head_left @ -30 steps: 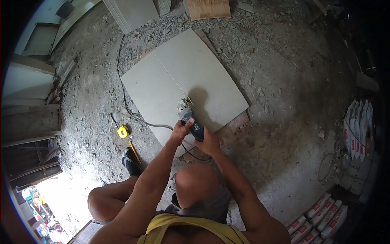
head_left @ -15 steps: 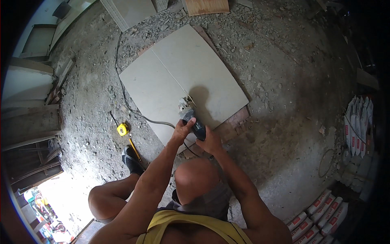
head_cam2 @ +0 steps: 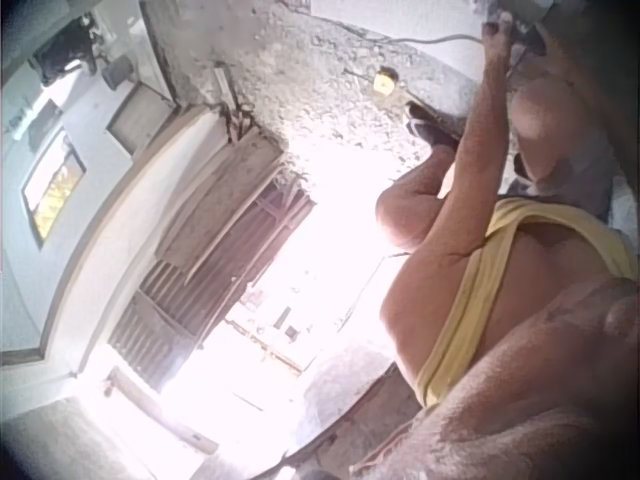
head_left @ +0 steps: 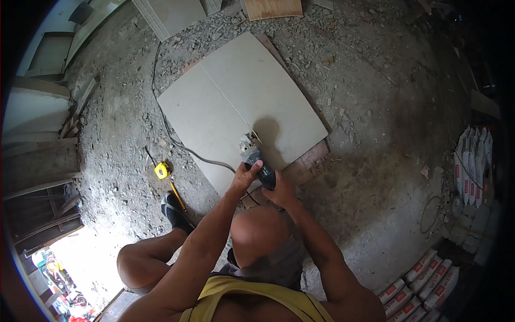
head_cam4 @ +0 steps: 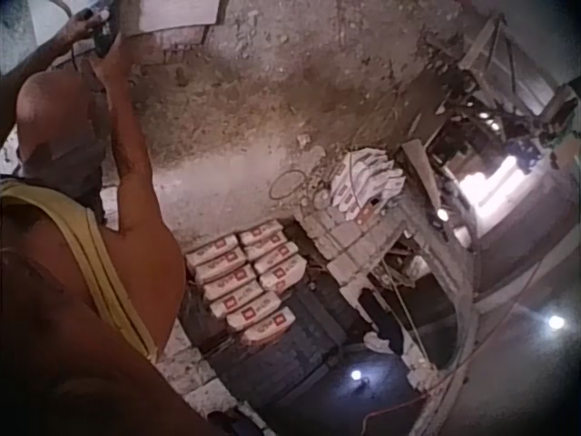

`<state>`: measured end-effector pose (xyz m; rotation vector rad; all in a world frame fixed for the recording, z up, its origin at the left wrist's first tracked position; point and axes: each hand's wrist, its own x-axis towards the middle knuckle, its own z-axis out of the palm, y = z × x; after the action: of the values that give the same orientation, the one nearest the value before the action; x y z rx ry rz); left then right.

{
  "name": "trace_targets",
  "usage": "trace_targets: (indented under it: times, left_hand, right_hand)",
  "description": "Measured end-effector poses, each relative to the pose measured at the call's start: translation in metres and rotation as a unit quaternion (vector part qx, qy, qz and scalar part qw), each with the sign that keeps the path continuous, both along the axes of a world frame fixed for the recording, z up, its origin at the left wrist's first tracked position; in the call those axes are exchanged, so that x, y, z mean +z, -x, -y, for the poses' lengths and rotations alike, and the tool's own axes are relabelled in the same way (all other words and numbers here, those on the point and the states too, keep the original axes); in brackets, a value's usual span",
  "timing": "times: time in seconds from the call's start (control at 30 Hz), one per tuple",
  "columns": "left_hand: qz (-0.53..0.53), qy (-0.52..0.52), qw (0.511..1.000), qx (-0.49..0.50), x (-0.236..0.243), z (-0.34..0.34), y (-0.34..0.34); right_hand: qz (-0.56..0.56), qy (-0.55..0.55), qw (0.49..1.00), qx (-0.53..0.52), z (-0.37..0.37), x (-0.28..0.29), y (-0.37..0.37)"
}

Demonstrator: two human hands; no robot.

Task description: The person measures and marks a tile using a tape measure, pencil, and another tile, then cuts the tile using an angle grinder.

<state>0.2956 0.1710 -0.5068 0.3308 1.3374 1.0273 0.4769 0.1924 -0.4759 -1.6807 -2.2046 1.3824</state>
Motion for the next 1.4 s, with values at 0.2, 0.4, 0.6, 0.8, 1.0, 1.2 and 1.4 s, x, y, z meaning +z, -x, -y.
trace_targets:
  times: [0.2, 0.4, 0.6, 0.8, 1.0, 1.2, 1.4]
  left_hand:
    - [-0.004, 0.005, 1.000, 0.002, -0.005, 0.007, -0.006]
    - [0.003, 0.005, 1.000, -0.007, -0.002, 0.012, -0.011]
    - [-0.030, 0.048, 0.998, -0.030, 0.007, 0.016, -0.018]
    - [-0.033, 0.030, 0.999, -0.028, 0.007, 0.023, -0.028]
    - [-0.028, 0.040, 0.999, -0.015, 0.022, 0.027, -0.038]
    - [-0.026, 0.084, 0.995, -0.042, 0.020, 0.029, -0.038]
    - [0.009, 0.060, 0.997, -0.037, 0.015, 0.036, -0.047]
  right_hand:
    - [-0.003, -0.005, 1.000, -0.003, 0.003, 0.004, -0.005]
    - [0.001, 0.012, 1.000, -0.013, 0.009, 0.008, -0.010]
    - [-0.014, -0.014, 0.999, -0.026, 0.015, 0.008, -0.019]
    - [0.005, -0.001, 0.999, -0.032, 0.026, 0.003, -0.031]
    - [0.044, 0.018, 0.999, -0.012, 0.032, 0.003, -0.040]
    - [0.036, 0.037, 0.999, -0.013, 0.036, 0.010, -0.045]
    - [0.024, 0.016, 0.999, -0.015, 0.040, 0.016, -0.052]
